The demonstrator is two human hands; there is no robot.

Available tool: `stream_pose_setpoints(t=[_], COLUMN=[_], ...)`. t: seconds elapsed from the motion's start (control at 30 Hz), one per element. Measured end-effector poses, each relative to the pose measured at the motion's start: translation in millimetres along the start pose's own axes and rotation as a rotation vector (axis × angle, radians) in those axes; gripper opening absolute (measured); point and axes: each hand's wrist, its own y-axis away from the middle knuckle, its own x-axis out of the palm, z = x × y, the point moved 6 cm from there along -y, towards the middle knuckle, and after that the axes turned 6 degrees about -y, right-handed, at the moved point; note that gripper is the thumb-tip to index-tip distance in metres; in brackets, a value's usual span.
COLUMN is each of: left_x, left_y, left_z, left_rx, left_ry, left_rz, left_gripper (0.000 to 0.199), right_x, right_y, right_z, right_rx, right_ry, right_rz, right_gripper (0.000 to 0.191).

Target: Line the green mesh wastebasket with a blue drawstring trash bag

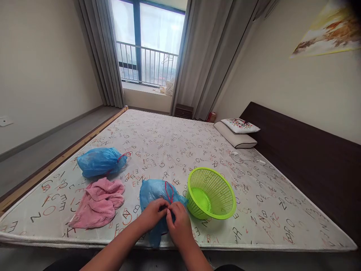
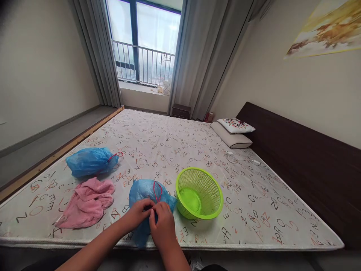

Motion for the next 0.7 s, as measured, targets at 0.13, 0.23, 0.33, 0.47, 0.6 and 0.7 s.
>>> stream_pose_setpoints(t=[0.13,0.23,0.33,0.47,0.6,0.7], left_x=[0.4,0.9,1.1,1.0,1.3,0.8], left_y=[0.1,-0.1,-0.5,-0.5,-0.8,-1.2], left_z=[0.8,1.9,3.5,3.8,3.9,3.9], left_rx=[0.015,0.032,0.027,0.021,0.014,0.015], left_ry=[0.000,0.002,0.001,0.005,0.005,-0.009], left_rz=[0.000,-0.003,-0.010,-0.009,-0.003,-0.012], left_gripper=[0.015,0.016,0.015,0.016,0.016,0.016], right_x=[-1.3,-1.3,-0.8,0.3,0.9,2.2], right_y=[-0.5,-0.3,0.2,0.6,1.6,2.9], right_z=[1.5,2.1,2.0,1.4,-0.5,-1.2], right_rx=[-0.005,-0.004,0.007,0.009,0.010,0.013], right_ry=[0.002,0.000,0.005,0.000,0.001,0.007], right_rz=[0.000,0.006,0.007,0.010,0.008,0.010], right_gripper=[0.016,0.016,0.016,0.016,0.016,0.016])
